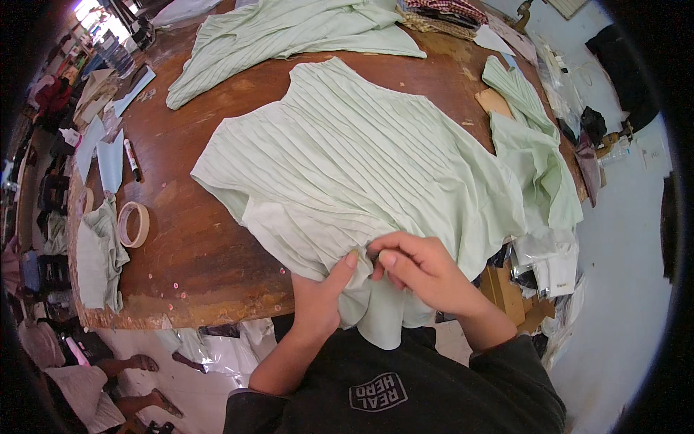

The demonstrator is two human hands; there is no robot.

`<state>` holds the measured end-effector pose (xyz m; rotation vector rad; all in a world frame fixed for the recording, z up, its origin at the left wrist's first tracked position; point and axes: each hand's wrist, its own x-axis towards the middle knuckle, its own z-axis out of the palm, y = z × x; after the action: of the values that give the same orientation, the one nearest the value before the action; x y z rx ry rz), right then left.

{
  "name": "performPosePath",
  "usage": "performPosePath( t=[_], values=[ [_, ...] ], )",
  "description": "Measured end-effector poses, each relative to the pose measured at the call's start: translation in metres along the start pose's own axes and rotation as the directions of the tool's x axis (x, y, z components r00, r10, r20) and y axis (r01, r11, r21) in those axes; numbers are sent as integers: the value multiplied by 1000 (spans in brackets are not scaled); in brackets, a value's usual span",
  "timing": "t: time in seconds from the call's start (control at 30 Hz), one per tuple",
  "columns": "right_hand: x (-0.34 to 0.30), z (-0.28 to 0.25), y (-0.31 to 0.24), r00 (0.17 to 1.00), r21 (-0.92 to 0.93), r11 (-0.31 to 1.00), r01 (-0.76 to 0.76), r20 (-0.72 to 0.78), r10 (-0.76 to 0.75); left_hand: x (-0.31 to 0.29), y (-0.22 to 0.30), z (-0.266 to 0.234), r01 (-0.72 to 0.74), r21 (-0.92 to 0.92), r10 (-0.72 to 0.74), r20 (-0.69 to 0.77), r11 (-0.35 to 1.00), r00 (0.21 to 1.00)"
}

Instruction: The person uses a small blade to trim excess threads and fabric along the edge of a light green pleated garment laid on a wooden table. The person repeatedly adjusts the fabric and continues trimming along the same edge throughout the clip.

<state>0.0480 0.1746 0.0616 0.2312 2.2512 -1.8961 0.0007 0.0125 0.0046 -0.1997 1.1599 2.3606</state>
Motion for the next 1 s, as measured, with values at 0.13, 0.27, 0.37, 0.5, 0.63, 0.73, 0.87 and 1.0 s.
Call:
performPosePath(
  t=[0.13, 0.27, 0.37, 0.5, 0.63, 0.73, 0.87, 1.0],
  values=[
    [2, -3, 3, 996, 247, 966, -77, -28, 87, 0, 2, 2, -35, 18, 36, -4, 999, 999],
    [-4, -1, 0, 996, 172, 981, -85, -1, 87, -1, 2, 2, -32, 27, 32, -16, 999, 999],
    [-3, -2, -3, 995, 106, 991, -84, 53, 79, -2, 3, 1, -21, 38, 22, -18, 999, 1000],
    [-4, -4, -9, 989, 83, 991, -104, 111, 95, -2, 2, 2, -56, 55, 57, -27, 997, 998],
    [-5, 0, -9, 988, 95, 991, -91, 130, 78, -1, 0, 1, -78, 66, 78, -6, 995, 997],
    [-1, -1, -6, 988, 61, 989, -137, 86, 132, -1, 0, 2, -85, 88, 86, -6, 992, 996],
    [-2, 0, -6, 986, 92, 984, -153, 82, 146, -2, -1, 1, -97, 84, 98, -11, 992, 995],
    [-1, -1, -3, 987, 91, 986, -140, 89, 132, -2, -1, 2, -92, 85, 94, -20, 992, 995]
  ],
)
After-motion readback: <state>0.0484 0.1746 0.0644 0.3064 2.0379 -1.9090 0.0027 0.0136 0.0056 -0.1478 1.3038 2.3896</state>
